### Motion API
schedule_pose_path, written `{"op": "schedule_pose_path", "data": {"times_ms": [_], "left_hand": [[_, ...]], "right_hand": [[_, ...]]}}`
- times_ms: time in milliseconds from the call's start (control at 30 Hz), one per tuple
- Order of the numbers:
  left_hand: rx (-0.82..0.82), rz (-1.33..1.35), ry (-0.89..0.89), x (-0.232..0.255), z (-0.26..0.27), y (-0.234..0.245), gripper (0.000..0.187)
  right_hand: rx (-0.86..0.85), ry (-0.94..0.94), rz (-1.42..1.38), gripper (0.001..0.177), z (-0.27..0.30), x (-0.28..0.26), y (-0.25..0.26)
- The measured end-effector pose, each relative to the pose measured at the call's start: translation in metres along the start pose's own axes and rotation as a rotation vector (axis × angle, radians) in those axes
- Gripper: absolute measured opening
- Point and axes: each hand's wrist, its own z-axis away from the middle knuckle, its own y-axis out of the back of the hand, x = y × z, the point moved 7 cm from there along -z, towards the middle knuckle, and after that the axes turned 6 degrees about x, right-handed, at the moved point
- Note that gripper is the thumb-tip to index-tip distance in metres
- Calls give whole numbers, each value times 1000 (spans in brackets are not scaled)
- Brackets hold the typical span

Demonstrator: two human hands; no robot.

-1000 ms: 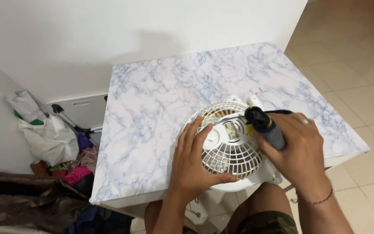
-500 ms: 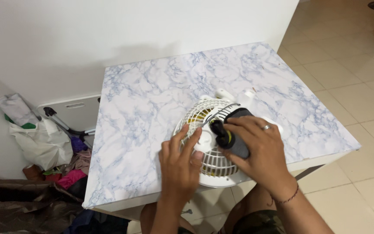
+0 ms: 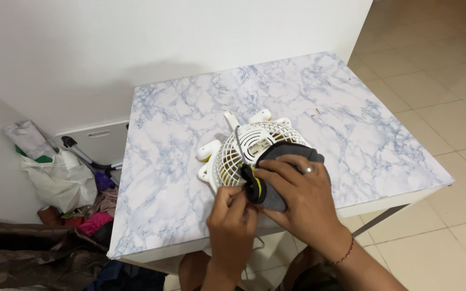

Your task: The person wipes the yellow and blue plastic casing and the white grilles of a small desk fan using a dark cloth.

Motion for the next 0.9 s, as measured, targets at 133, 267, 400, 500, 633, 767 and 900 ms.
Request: {"op": "schedule_pose_path", "data": {"times_ms": [133, 267, 400, 500, 633, 767, 900], "left_hand": [[45, -103, 35, -26, -9, 8, 28], [-54, -302, 227, -51, -12, 16, 37], [-28, -328, -183, -26, -18, 13, 55], [-123, -226, -205, -25, -12, 2, 62], [-72, -149, -49, -37, -2, -2, 51], [16, -177, -27, -33, 16, -3, 38], [-11, -175, -19, -34, 22, 0, 34]], "right_hand": [[29, -19, 38, 65, 5, 14, 0], [66, -47, -14, 54, 10, 41, 6], [72, 59, -119, 51, 11, 55, 11], [32, 52, -118, 55, 8, 58, 12], [-19, -60, -30, 56, 2, 41, 12], [-38, -152, 136, 67, -8, 16, -1], [-72, 17, 114, 68, -8, -9, -11]]}}
